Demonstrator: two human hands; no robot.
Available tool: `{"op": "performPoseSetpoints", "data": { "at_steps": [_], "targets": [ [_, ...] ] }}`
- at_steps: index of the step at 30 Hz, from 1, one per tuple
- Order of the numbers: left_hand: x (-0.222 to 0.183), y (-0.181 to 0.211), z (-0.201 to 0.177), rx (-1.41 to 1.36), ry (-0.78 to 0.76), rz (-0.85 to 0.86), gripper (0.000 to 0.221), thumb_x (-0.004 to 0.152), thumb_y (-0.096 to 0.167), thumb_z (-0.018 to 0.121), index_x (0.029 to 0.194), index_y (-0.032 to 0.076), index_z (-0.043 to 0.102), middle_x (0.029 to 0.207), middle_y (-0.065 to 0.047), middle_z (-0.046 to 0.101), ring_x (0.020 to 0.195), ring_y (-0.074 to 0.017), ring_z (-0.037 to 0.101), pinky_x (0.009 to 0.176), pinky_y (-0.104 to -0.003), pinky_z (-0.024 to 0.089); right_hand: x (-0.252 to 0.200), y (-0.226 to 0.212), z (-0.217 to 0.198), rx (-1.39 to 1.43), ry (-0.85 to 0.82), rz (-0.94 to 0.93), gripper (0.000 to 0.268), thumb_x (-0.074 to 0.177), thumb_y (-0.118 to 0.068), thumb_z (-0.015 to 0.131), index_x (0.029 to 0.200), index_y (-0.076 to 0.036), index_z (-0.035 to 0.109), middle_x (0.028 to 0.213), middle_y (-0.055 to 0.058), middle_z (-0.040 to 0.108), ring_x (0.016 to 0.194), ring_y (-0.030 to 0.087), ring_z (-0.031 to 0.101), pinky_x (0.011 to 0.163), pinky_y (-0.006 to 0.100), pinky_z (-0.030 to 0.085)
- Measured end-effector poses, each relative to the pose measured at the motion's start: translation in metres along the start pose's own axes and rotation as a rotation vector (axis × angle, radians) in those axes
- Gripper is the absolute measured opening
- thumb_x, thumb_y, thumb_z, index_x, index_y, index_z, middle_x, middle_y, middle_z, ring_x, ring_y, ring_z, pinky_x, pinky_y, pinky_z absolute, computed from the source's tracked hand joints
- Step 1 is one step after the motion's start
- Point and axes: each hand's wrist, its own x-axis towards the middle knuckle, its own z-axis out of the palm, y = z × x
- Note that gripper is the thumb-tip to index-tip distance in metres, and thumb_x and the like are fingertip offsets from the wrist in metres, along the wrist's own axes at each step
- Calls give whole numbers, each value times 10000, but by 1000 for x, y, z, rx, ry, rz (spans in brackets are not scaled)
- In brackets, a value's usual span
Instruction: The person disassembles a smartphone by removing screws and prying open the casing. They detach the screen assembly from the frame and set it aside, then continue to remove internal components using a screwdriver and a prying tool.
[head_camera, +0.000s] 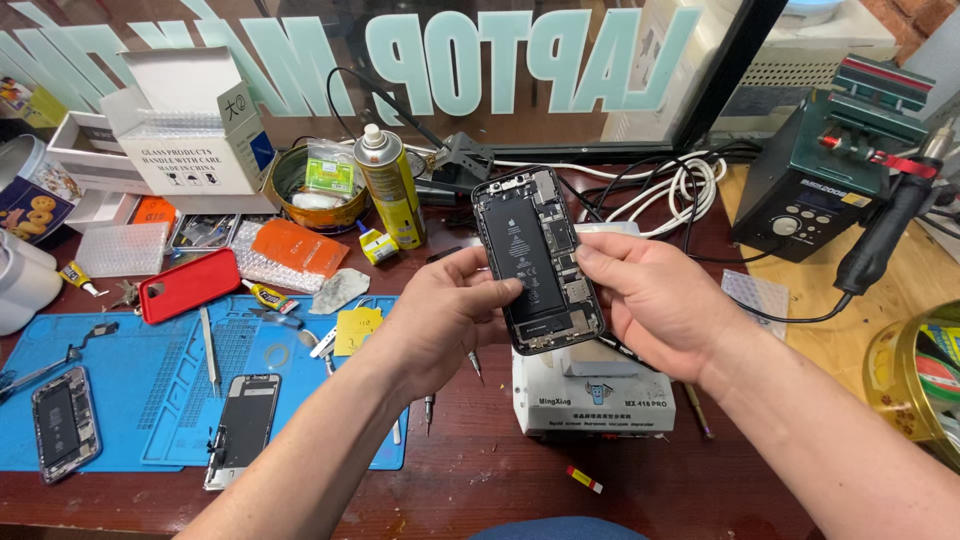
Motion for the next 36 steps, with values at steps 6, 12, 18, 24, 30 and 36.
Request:
{"op": "performPoseSetpoints", "data": {
  "at_steps": [6, 12, 18, 24, 30, 36],
  "targets": [
    [-5, 4, -6, 73, 50, 14, 262, 920, 5, 625, 1169, 75, 666, 1007, -28, 763, 880, -135, 717, 763, -355, 604, -4, -2, 15, -116, 39, 3, 321, 1003, -160, 532, 1236, 11, 673, 1069, 87, 735, 924, 142, 699, 817, 333, 589],
    [-8, 7, -8, 115, 56, 25, 279, 917, 0, 636, 1182, 85, 669, 1019, -17, 767, 884, -112, 711, 750, -330, 588, -5, -1, 36, -240, 130, -48, 307, 928, -81, 613, 1215, -7, 690, 1006, 83, 778, 837, 140, 715, 747, 314, 592],
    [-6, 11, -10, 101, 48, 27, 272, 908, 4, 639, 1168, 76, 674, 1004, -27, 768, 865, -120, 718, 740, -332, 597, -7, -7, 36, -212, 101, -21, 306, 962, -117, 562, 1207, -16, 714, 1009, 53, 748, 854, 118, 701, 743, 318, 593],
    [-5, 15, -8, 114, 69, 27, 262, 903, 10, 639, 1156, 66, 675, 985, -34, 765, 840, -124, 718, 715, -331, 594, -4, -9, 35, -210, 94, -27, 309, 953, -95, 555, 1199, -6, 719, 1015, 58, 748, 864, 126, 700, 764, 332, 595],
    [-5, 20, -4, 122, 84, 32, 207, 903, 11, 641, 1103, 54, 672, 936, -34, 748, 824, -132, 717, 718, -339, 606, -3, -11, 33, -204, 88, -46, 317, 946, -80, 553, 1203, 13, 716, 1011, 72, 751, 855, 132, 703, 751, 325, 604],
    [-1, 11, -12, 89, 114, 23, 197, 895, 9, 639, 1081, 66, 671, 934, -24, 747, 803, -122, 703, 705, -337, 597, 7, -9, 16, -345, 255, -53, 326, 954, -146, 595, 1236, -24, 703, 1037, 93, 759, 856, 136, 706, 720, 306, 588]
  ]
}}
